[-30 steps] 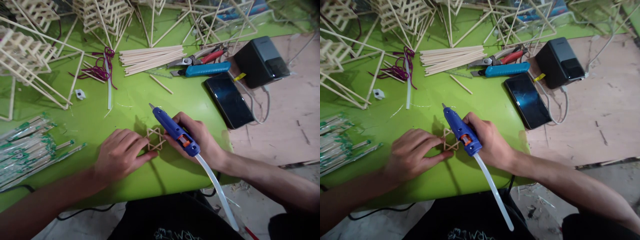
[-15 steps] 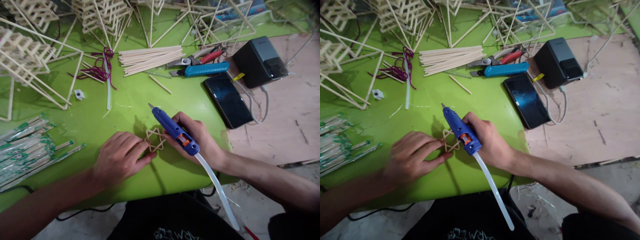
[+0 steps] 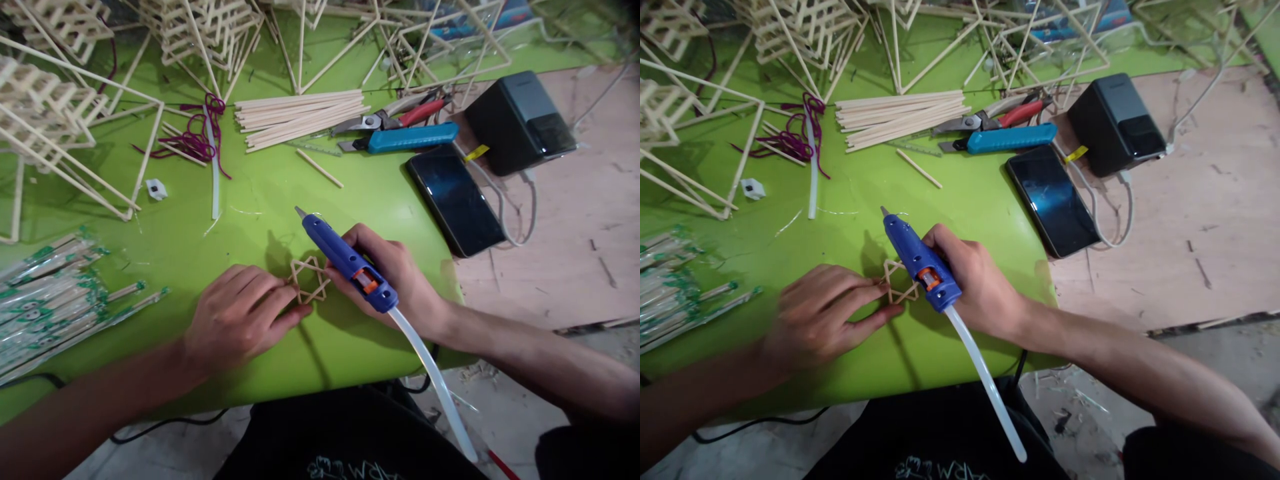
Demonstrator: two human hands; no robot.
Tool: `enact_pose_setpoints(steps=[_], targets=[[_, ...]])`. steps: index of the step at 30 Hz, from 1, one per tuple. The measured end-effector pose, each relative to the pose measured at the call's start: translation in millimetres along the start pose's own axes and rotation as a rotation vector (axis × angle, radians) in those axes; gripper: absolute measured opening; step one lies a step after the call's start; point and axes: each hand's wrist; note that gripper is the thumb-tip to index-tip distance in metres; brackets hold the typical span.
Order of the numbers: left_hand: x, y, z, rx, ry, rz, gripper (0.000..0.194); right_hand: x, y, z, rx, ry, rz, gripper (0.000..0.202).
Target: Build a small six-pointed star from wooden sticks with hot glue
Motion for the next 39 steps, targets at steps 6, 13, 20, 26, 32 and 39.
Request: enact_pose_setpoints(steps=[6, 13, 20, 26, 32, 39], targets=[[-1.8, -1.5, 0.4, -0.045, -0.074, -0.057, 0.016, -1.2, 0.8, -0.6, -0.013, -0.008, 0.014, 0.034], [-4.3, -0.9, 0.6, -0.07, -0.126, -0.106, 0.019, -2.0, 0.0, -0.9, -0.02, -0.008, 0.033, 0.037], [-3.6, 0.5, -0.2, -0.067, -0.129, -0.107, 0.018, -0.6, 0.3, -0.6, -0.025, 0.009, 0.04, 0.037], [-4.4, -0.2, 0.0, -0.067, -0.127, -0.101, 0.018, -0.2, 0.2, -1.2, -0.023, 0.004, 0.034, 0.037], [-4.2, 0.5, 0.3, -0.065, -0.112, -0.094, 0.019, -0.7, -0.1, -0.8, -0.021, 0.0, 0.029, 0.036], [-3.9, 0.3, -0.6, -0.064, -0.108, -0.097, 0.018, -0.6, -0.6, -0.6, -0.023, 0.008, 0.036, 0.037]])
Point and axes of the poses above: each hand's wrist, its own y-axis away from the middle knuckle, its own z-axis out of the back of the hand, x = y × z, and after that the axes turned 3 degrees about -z, right-handed
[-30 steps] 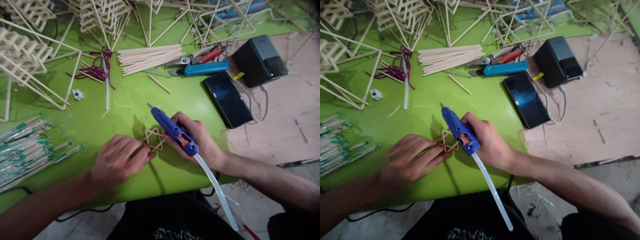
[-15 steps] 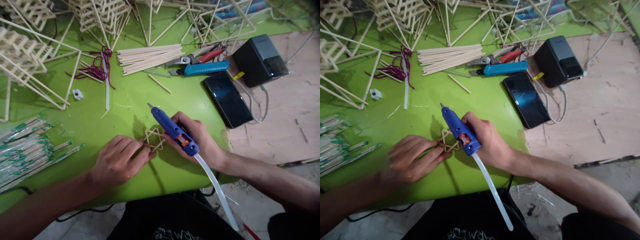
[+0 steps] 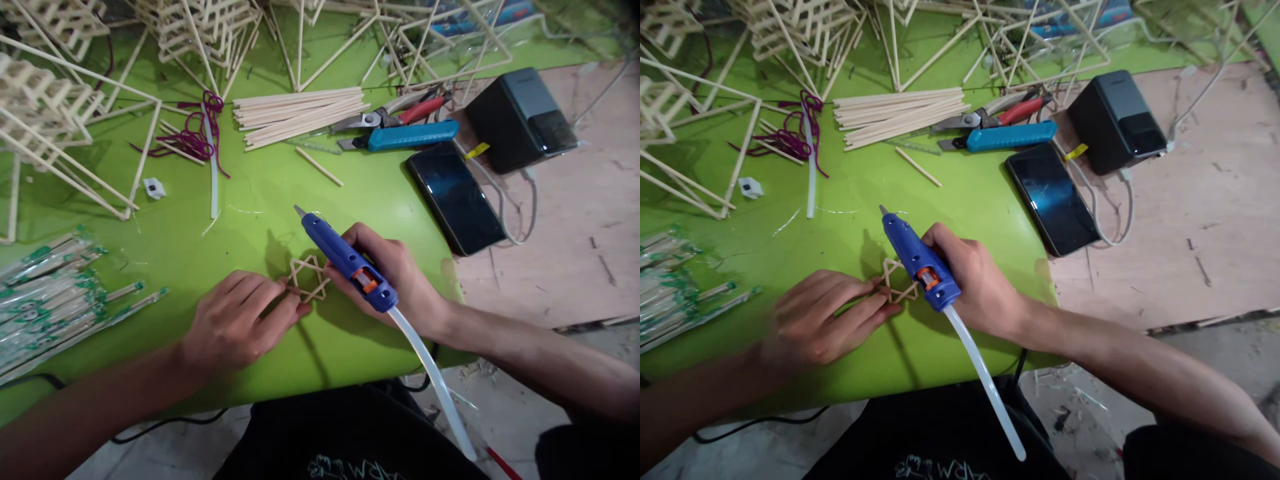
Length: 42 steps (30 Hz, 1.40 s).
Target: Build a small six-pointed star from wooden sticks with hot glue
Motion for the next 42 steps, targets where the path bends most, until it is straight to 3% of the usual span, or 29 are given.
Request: enact_pose_setpoints(steps=[42], targets=[[8, -4, 5.3, 0.037, -0.057, -0.067, 0.012, -1, -2, 4, 0.014, 0.073, 0.009, 0.034]])
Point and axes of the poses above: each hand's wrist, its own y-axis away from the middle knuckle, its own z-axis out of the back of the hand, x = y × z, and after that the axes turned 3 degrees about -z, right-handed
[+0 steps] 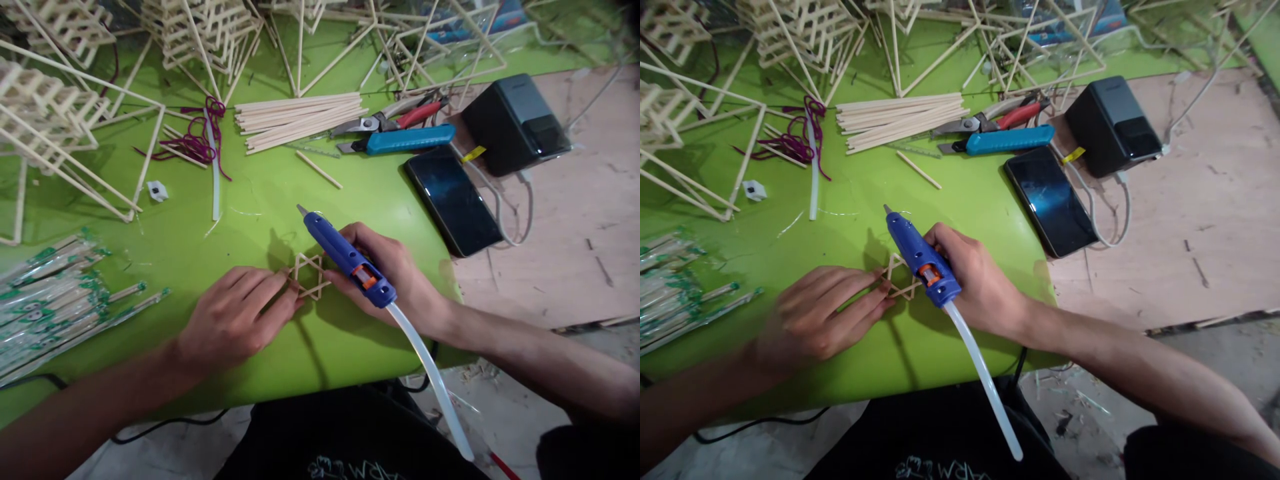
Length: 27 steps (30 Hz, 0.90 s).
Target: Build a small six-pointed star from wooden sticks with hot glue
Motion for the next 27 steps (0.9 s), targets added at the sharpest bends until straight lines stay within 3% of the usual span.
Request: enact_pose_setpoints(steps=[16, 27], targets=[[-3, -1, 1.8, -0.001, -0.031, -0.006, 0.011, 6, -4, 0, 0.051, -0.039, -0.025, 0.03], [11, 1, 9.9, 0.105, -0.071, -0.054, 0.022, 6, 2, 1, 0.071, 0.001, 0.009, 0.033]])
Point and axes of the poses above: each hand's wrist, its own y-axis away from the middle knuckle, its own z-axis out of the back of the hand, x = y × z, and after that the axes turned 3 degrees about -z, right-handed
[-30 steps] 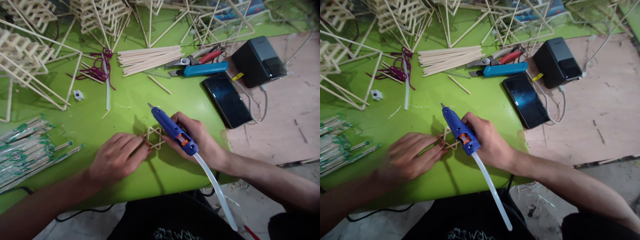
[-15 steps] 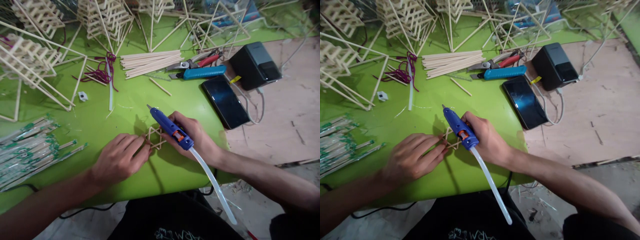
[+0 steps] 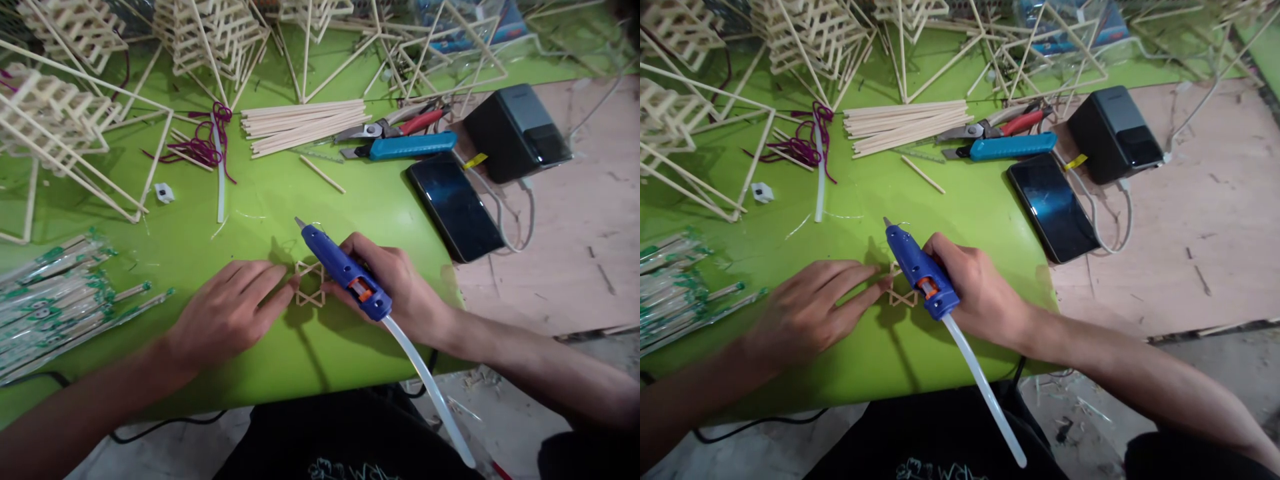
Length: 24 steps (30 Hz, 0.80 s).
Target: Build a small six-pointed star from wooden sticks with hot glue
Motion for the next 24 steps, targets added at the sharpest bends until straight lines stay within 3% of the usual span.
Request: enact_pose_setpoints(steps=[13, 24], targets=[[5, -1, -3.3, 0.024, 0.017, -0.003, 0.017, -1, 5, -3, 0.005, 0.013, -0.007, 0.026], [-8, -4, -11.5, -0.024, 0.14, 0.161, 0.023, -2, 4, -5, 0.012, 0.005, 0.005, 0.027]])
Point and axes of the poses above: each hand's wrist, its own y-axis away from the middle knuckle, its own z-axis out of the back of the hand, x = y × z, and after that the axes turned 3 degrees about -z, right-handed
